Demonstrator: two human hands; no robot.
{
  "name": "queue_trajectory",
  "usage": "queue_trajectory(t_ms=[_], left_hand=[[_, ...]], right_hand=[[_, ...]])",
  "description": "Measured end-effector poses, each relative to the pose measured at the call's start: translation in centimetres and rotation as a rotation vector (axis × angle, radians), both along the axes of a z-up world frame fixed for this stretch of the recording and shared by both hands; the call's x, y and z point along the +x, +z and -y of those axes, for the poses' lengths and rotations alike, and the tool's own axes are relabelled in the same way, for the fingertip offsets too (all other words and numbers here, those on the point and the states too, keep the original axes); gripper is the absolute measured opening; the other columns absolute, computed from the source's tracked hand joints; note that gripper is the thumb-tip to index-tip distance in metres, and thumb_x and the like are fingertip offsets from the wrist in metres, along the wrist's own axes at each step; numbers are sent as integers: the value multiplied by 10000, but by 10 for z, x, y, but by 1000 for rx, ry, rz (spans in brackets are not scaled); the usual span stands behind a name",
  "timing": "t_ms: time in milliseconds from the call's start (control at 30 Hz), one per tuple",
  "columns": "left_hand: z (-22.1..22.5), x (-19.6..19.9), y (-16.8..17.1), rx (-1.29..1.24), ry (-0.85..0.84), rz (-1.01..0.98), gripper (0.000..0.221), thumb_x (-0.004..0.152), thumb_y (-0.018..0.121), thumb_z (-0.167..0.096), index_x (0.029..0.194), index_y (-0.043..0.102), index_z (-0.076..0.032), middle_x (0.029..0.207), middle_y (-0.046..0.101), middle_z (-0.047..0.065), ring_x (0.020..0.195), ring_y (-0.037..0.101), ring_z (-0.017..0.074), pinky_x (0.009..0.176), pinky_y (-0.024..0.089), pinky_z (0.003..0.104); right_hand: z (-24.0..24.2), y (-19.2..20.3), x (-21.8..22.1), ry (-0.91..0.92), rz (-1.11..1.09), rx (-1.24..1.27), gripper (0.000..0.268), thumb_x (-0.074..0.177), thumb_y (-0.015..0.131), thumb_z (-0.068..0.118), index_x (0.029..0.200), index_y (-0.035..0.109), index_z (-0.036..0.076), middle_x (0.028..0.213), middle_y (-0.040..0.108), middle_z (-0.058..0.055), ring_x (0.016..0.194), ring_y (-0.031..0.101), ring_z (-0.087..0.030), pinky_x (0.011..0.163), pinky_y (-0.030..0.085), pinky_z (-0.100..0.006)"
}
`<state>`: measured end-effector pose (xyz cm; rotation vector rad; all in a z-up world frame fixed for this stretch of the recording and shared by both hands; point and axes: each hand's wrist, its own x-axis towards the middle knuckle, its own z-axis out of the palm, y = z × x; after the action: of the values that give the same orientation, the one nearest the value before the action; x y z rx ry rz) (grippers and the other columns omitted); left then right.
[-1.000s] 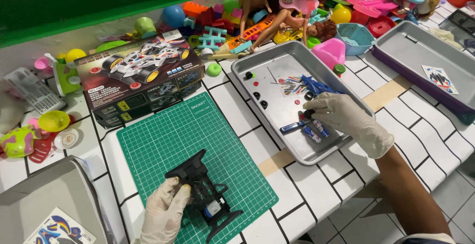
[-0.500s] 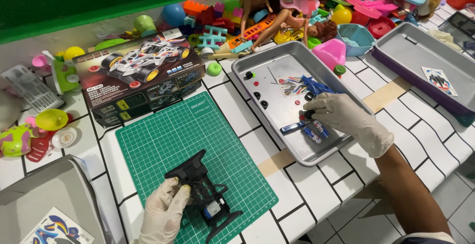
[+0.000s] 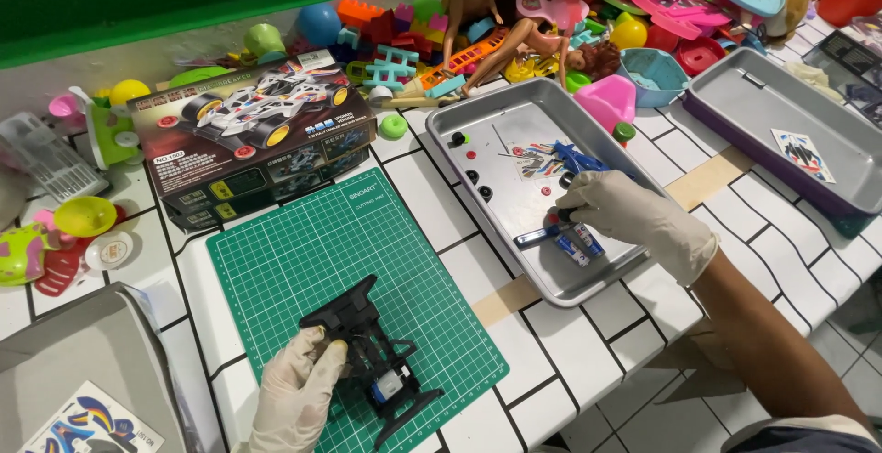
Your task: Assembling a small 4WD toy car model by installing gears, motor, and wheels into the chassis.
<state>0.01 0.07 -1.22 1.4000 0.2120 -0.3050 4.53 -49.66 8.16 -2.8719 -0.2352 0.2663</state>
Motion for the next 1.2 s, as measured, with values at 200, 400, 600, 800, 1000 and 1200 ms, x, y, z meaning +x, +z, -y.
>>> queue_trajectory(t_ms=[200, 400, 600, 800, 1000, 1200], left_hand=[[3, -1, 18, 94, -68, 81, 163, 931, 698, -80, 1048, 746, 23, 850, 700, 84, 784, 661, 201, 774, 600, 334], [4, -2, 17, 51, -23, 23, 238, 915, 690, -43, 1129, 739, 50, 941, 781, 165, 836, 725, 256, 827, 622, 360], [6, 0, 20, -16, -23, -32, 257, 927, 663, -32, 1139, 746, 86, 931, 752, 184, 820, 702, 282, 832, 617, 391], [3, -1, 7, -88, 53, -76, 156, 911, 713, -11, 1059, 672, 14, 1019, 748, 146, 859, 693, 261, 875, 579, 377], [5, -5, 1, 31, 133, -133, 265, 895, 717, 35, 1159, 715, 16, 992, 727, 159, 856, 657, 268, 891, 527, 376], [-13, -10, -39, -106, 105, 6, 443, 816, 722, 123, 1240, 696, -3, 1150, 767, 191, 996, 703, 259, 1031, 487, 352]], right_hand=[[-8, 11, -1, -18, -85, -71, 291, 972, 624, 247, 1226, 766, 232, 1141, 691, 7, 1010, 651, -205, 941, 529, -333], [-12, 24, 1, 168, -6, -34, 304, 958, 606, 97, 1152, 799, 231, 1078, 749, -20, 918, 687, -227, 872, 556, -366], [-19, 28, -7, -151, -48, 44, 214, 907, 723, 215, 1097, 820, 203, 1111, 754, 20, 969, 716, -178, 928, 557, -310], [-9, 22, -5, -6, 48, 59, 237, 966, 621, 192, 1112, 808, 188, 1123, 767, 22, 965, 734, -179, 938, 569, -333], [-12, 21, 0, -30, -28, 51, 195, 935, 678, 200, 1082, 805, 187, 1084, 770, 23, 925, 731, -180, 913, 577, -318], [20, -34, -9, 112, 188, -183, 281, 909, 702, 120, 1166, 777, 205, 998, 746, 89, 826, 748, -104, 756, 607, -249]])
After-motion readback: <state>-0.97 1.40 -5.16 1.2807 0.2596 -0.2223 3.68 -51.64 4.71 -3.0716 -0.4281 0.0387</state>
